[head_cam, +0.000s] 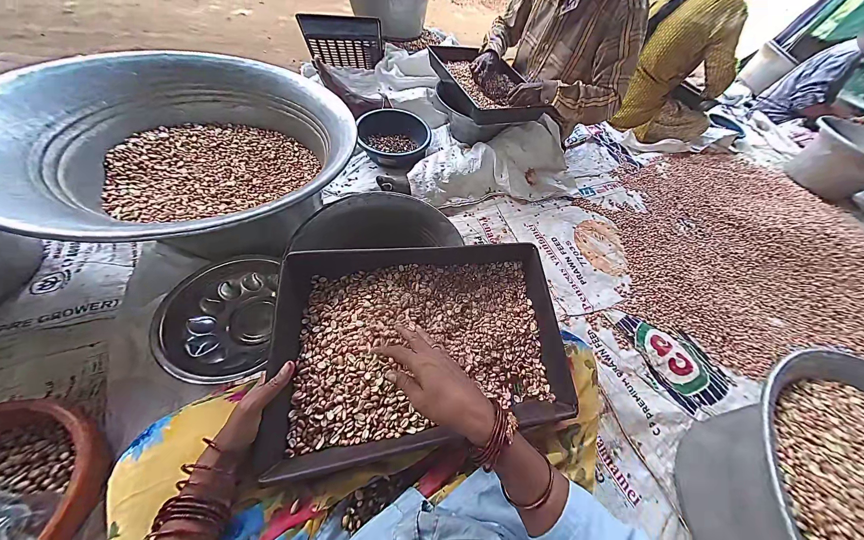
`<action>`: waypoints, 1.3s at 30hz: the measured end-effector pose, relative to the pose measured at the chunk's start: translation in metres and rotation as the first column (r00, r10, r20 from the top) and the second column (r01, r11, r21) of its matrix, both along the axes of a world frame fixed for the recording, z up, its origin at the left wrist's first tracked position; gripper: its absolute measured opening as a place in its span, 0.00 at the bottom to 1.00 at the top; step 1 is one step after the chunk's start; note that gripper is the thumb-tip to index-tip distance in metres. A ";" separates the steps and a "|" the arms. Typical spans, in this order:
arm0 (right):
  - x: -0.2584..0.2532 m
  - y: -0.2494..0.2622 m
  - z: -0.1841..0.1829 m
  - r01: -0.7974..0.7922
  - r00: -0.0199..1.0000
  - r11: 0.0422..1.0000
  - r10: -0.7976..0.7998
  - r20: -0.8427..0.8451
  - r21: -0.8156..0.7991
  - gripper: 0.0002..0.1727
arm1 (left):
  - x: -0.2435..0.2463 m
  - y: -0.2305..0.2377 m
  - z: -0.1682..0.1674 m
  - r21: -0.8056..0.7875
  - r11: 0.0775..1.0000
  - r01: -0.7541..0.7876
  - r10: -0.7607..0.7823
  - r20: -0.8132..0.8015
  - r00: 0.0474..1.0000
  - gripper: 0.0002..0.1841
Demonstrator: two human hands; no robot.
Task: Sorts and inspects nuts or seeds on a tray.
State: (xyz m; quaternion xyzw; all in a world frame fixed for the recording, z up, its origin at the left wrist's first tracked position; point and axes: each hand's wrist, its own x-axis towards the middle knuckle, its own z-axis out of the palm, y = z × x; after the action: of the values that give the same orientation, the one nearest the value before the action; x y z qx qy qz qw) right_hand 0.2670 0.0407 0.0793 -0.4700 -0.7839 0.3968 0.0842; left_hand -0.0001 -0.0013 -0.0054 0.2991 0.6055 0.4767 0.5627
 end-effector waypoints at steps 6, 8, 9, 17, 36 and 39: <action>0.071 0.002 0.004 0.390 0.794 0.883 -0.466 0.389 0.261 0.31 | 0.002 0.001 0.003 0.008 1.000 -0.015 0.015 0.035 0.999 0.17; 0.088 0.006 -0.004 0.445 0.708 0.858 -0.513 0.485 0.258 0.34 | 0.002 0.001 0.001 0.007 1.000 -0.015 0.015 0.042 0.999 0.17; 0.090 0.005 -0.005 0.441 0.723 0.872 -0.485 0.491 0.212 0.33 | 0.001 0.001 -0.001 0.011 1.000 -0.011 0.010 0.043 0.999 0.18; 0.131 0.045 0.009 0.443 0.747 0.701 -0.633 0.202 0.559 0.16 | -0.002 0.001 -0.003 -0.001 1.000 0.006 -0.006 0.013 1.000 0.19; 0.135 0.026 0.040 0.226 0.959 0.971 -0.209 -0.192 0.076 0.10 | -0.005 0.001 -0.005 -0.014 1.000 0.017 -0.017 -0.018 1.000 0.22; 0.136 -0.008 0.051 -0.026 0.973 0.996 0.046 -0.228 0.088 0.19 | -0.002 0.001 -0.002 -0.011 1.000 0.012 -0.012 -0.013 1.000 0.20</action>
State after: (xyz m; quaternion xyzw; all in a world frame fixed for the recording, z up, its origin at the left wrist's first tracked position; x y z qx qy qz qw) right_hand 0.4030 0.0324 0.1303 -0.4027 -0.7933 0.4166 0.1870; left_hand -0.0025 -0.0008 -0.0072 0.3027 0.6097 0.4683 0.5632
